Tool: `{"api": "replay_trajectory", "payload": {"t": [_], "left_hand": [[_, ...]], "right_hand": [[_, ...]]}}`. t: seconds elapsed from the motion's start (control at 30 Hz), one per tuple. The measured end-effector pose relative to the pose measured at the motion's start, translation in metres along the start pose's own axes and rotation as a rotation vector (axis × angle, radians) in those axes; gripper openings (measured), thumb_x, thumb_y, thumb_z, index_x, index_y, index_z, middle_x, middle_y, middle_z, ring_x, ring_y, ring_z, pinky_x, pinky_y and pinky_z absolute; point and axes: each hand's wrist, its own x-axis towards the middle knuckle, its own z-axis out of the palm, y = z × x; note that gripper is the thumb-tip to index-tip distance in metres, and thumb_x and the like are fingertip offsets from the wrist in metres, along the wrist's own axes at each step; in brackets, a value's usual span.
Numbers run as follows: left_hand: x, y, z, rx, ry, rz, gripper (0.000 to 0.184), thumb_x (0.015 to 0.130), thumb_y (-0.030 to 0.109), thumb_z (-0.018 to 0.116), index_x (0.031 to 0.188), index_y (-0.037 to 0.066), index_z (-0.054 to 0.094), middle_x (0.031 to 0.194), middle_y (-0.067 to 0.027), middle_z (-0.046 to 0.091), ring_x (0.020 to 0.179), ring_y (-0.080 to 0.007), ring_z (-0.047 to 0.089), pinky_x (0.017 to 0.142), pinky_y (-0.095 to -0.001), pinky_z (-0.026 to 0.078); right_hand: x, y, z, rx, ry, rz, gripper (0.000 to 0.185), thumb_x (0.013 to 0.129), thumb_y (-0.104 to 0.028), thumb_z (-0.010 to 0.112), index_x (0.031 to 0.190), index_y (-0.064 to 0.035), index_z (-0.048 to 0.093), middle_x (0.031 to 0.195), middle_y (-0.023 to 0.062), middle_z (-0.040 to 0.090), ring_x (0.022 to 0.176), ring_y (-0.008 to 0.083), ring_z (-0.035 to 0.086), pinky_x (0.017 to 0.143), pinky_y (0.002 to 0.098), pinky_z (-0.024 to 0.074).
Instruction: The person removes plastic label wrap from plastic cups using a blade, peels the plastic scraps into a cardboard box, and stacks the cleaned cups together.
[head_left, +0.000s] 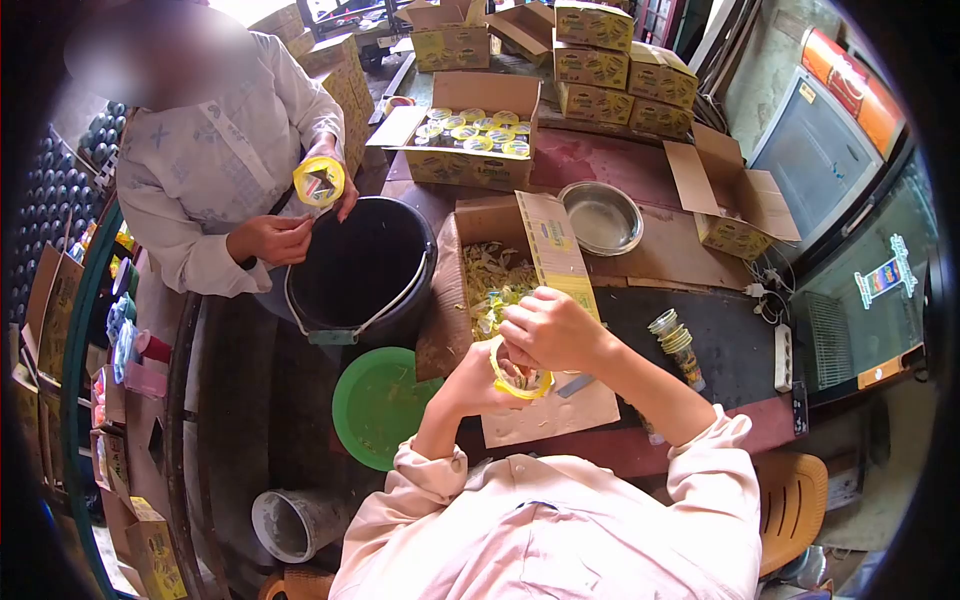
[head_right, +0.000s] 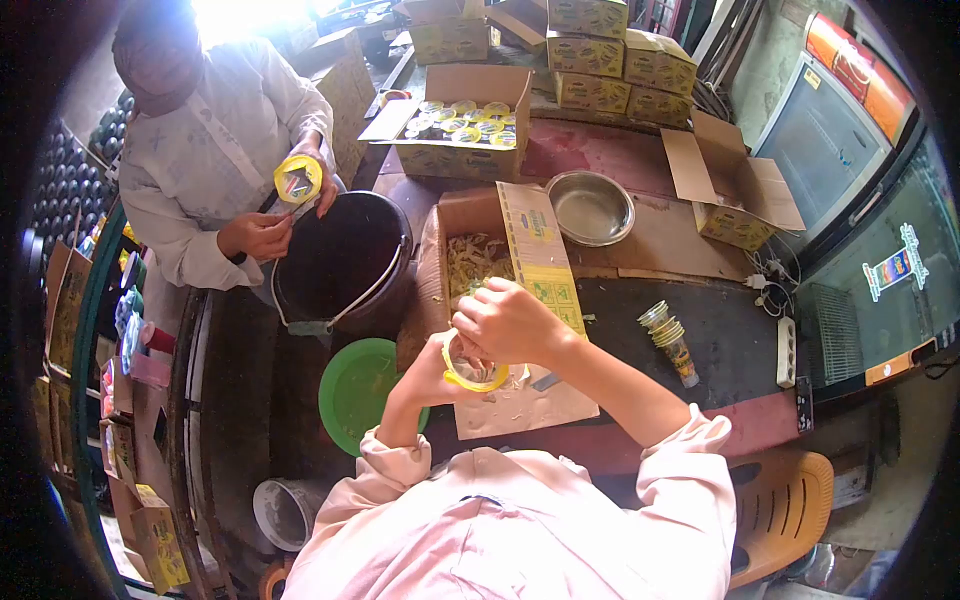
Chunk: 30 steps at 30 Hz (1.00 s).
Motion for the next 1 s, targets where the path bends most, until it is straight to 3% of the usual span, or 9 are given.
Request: {"api": "replay_trajectory", "payload": {"t": [0.2,0.23,0.33,0.43,0.5,0.63,0.73,0.9,1.0], "left_hand": [[0.004,0.015,-0.003,0.139,0.049,0.098,0.037,0.057,0.015,0.077,0.083,0.003,0.054,0.079,-0.0068,0.060,0.067,-0.0184,0.058,0.063,-0.0291,0.047],[0.004,0.016,-0.002,0.182,0.063,0.095,0.038,0.057,0.014,0.077,0.085,0.003,0.055,0.080,-0.0070,0.060,0.068,-0.0186,0.058,0.064,-0.0289,0.047],[0.002,0.016,-0.002,0.238,0.140,0.138,0.042,0.057,0.013,0.078,0.091,0.003,0.056,0.082,-0.0073,0.060,0.071,-0.0185,0.059,0.066,-0.0283,0.047],[-0.015,0.017,-0.009,0.191,0.345,0.274,0.048,0.057,0.010,0.080,0.098,0.003,0.057,0.087,-0.0057,0.060,0.076,-0.0152,0.059,0.070,-0.0267,0.048],[-0.029,0.016,-0.021,0.150,0.492,0.174,0.049,0.058,0.007,0.080,0.099,0.002,0.054,0.089,-0.0042,0.060,0.078,-0.0108,0.058,0.071,-0.0236,0.048],[-0.025,0.004,-0.020,0.154,0.615,0.152,0.054,0.057,0.006,0.080,0.102,0.003,0.051,0.091,-0.0047,0.059,0.082,-0.0103,0.058,0.072,-0.0232,0.047],[-0.011,0.001,-0.012,0.159,0.605,0.156,0.059,0.057,0.006,0.081,0.107,0.004,0.048,0.096,-0.0043,0.055,0.085,-0.0112,0.057,0.073,-0.0232,0.047],[-0.005,-0.001,-0.007,0.295,0.510,0.123,0.067,0.060,0.006,0.075,0.116,0.004,0.039,0.103,-0.0108,0.052,0.093,-0.0212,0.054,0.081,-0.0319,0.045],[-0.006,-0.010,-0.003,0.366,0.489,0.086,0.072,0.058,0.008,0.074,0.119,0.003,0.034,0.106,-0.0150,0.050,0.097,-0.0282,0.052,0.085,-0.0374,0.042]], "right_hand": [[-0.008,0.003,0.000,0.531,0.001,0.243,0.018,0.078,-0.018,0.057,0.069,-0.0049,0.050,0.068,0.0096,0.053,0.058,0.0295,0.057,0.053,0.0370,0.0464],[-0.006,0.003,-0.002,0.623,0.048,0.254,0.014,0.076,-0.010,0.057,0.067,-0.0034,0.048,0.064,0.0111,0.051,0.057,0.0311,0.054,0.052,0.0365,0.0450],[-0.008,0.010,0.008,0.701,0.133,0.291,0.014,0.072,-0.003,0.057,0.065,-0.0020,0.045,0.059,0.0103,0.045,0.052,0.0299,0.047,0.049,0.0337,0.0413],[-0.035,0.054,0.015,0.567,0.438,0.541,0.018,0.083,-0.008,0.052,0.066,-0.0016,0.051,0.059,0.0078,0.053,0.054,0.0175,0.050,0.050,0.0314,0.0413],[-0.061,0.082,-0.017,0.721,0.393,1.033,0.031,0.093,-0.015,0.042,0.066,-0.0009,0.050,0.059,0.0007,0.053,0.053,0.0064,0.048,0.048,0.0265,0.0397],[-0.057,0.061,0.020,0.676,0.312,0.878,0.016,0.085,-0.010,0.055,0.078,0.0017,0.062,0.057,0.0053,0.054,0.051,0.0079,0.047,0.046,0.0263,0.0385],[-0.042,0.033,0.049,0.823,0.248,0.919,0.014,0.083,-0.010,0.058,0.083,0.0025,0.064,0.067,0.0098,0.061,0.062,0.0103,0.055,0.057,0.0253,0.0444],[-0.032,0.025,0.076,0.537,0.255,0.728,0.020,0.081,-0.016,0.063,0.087,0.0026,0.063,0.081,0.0137,0.063,0.071,0.0203,0.060,0.063,0.0294,0.0464],[-0.003,0.012,0.016,0.761,0.258,0.776,0.022,0.079,-0.018,0.065,0.087,0.0019,0.062,0.082,0.0132,0.061,0.071,0.0240,0.061,0.063,0.0319,0.0471]]}}
